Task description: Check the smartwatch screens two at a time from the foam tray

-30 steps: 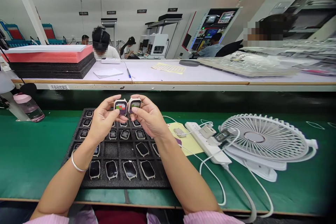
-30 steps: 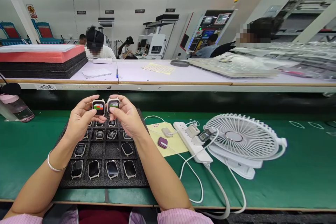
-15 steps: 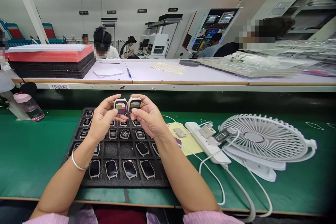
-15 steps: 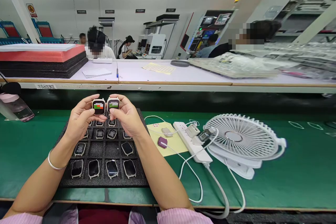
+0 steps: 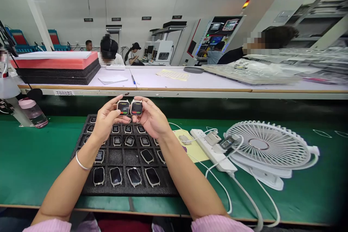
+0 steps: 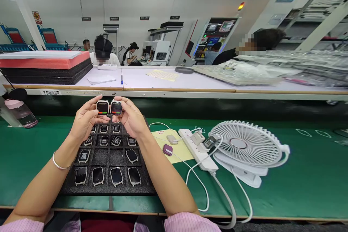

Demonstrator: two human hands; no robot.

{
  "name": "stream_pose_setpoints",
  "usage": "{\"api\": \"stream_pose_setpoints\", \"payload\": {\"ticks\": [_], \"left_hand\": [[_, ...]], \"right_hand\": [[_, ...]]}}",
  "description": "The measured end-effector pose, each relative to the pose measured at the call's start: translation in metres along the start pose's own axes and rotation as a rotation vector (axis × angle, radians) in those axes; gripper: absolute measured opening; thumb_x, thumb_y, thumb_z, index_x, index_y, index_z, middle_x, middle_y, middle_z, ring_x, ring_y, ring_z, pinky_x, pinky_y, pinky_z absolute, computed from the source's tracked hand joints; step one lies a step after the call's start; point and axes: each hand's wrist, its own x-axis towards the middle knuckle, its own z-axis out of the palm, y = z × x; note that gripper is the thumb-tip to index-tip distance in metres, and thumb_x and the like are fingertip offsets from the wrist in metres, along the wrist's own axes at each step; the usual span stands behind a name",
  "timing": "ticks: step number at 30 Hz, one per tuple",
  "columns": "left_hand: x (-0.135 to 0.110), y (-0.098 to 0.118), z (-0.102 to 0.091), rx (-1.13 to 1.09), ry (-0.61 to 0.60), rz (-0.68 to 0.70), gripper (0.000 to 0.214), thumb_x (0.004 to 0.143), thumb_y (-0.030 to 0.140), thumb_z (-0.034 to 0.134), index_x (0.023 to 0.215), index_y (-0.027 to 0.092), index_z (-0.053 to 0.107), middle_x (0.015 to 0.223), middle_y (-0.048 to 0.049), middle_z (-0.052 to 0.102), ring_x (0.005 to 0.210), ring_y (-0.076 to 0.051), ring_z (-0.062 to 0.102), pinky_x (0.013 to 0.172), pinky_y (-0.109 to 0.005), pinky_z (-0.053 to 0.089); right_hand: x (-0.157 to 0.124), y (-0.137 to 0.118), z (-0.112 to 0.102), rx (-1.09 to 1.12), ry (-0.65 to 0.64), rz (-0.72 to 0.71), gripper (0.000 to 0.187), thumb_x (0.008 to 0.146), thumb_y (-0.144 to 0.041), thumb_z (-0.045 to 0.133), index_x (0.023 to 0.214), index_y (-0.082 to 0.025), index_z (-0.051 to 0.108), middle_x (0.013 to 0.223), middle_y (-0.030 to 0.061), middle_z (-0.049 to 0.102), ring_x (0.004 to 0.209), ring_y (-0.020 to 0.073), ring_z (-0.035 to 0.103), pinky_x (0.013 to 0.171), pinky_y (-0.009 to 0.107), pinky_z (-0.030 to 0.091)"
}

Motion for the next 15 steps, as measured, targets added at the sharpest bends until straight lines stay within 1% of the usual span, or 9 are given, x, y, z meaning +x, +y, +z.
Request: {"api": "stream_pose_setpoints", "payload": {"ticks": [4,7,11,13,15], "left_hand": [[0.02,0.016,-0.002,-0.003,-0.024,0.051,0.056,0.075,0.024,0.066,0.131,0.019,0.066,0.092,-0.0012,0.072,0.064,-0.015,0.075,0.064,-0.029,0.066],[0.036,0.033,-0.003,-0.008,-0.05,0.106,0.056,0.072,0.024,0.067,0.129,0.019,0.067,0.09,-0.0001,0.072,0.063,-0.015,0.075,0.064,-0.029,0.065],[0.052,0.052,0.0,0.025,-0.05,0.203,0.054,0.072,0.023,0.069,0.126,0.021,0.067,0.09,0.0008,0.073,0.063,-0.015,0.074,0.065,-0.029,0.065],[0.057,0.057,0.002,0.062,-0.054,0.255,0.056,0.073,0.022,0.07,0.129,0.023,0.066,0.093,0.0001,0.073,0.065,-0.014,0.073,0.067,-0.029,0.064],[0.062,0.059,0.005,0.097,-0.05,0.302,0.06,0.072,0.021,0.073,0.131,0.024,0.065,0.097,-0.0007,0.073,0.067,-0.013,0.073,0.07,-0.028,0.064]], "right_hand": [[0.021,-0.016,0.005,-0.03,-0.069,-0.056,0.028,0.086,-0.043,0.071,0.106,-0.025,0.06,0.08,-0.0027,0.068,0.054,0.0128,0.061,0.054,0.029,0.052],[0.039,-0.031,0.011,-0.073,-0.113,-0.109,0.029,0.087,-0.044,0.07,0.108,-0.026,0.059,0.081,-0.0026,0.068,0.056,0.0134,0.062,0.056,0.029,0.052],[0.057,-0.051,0.02,-0.116,-0.17,-0.175,0.032,0.089,-0.047,0.068,0.109,-0.025,0.058,0.083,-0.001,0.067,0.059,0.0144,0.062,0.06,0.031,0.054],[0.063,-0.059,0.023,-0.139,-0.199,-0.207,0.033,0.086,-0.045,0.07,0.11,-0.025,0.058,0.086,-0.0009,0.067,0.06,0.0138,0.061,0.061,0.031,0.054],[0.065,-0.066,0.025,-0.17,-0.208,-0.234,0.038,0.079,-0.037,0.074,0.112,-0.025,0.057,0.09,-0.0012,0.067,0.063,0.0129,0.061,0.064,0.031,0.055]]}}
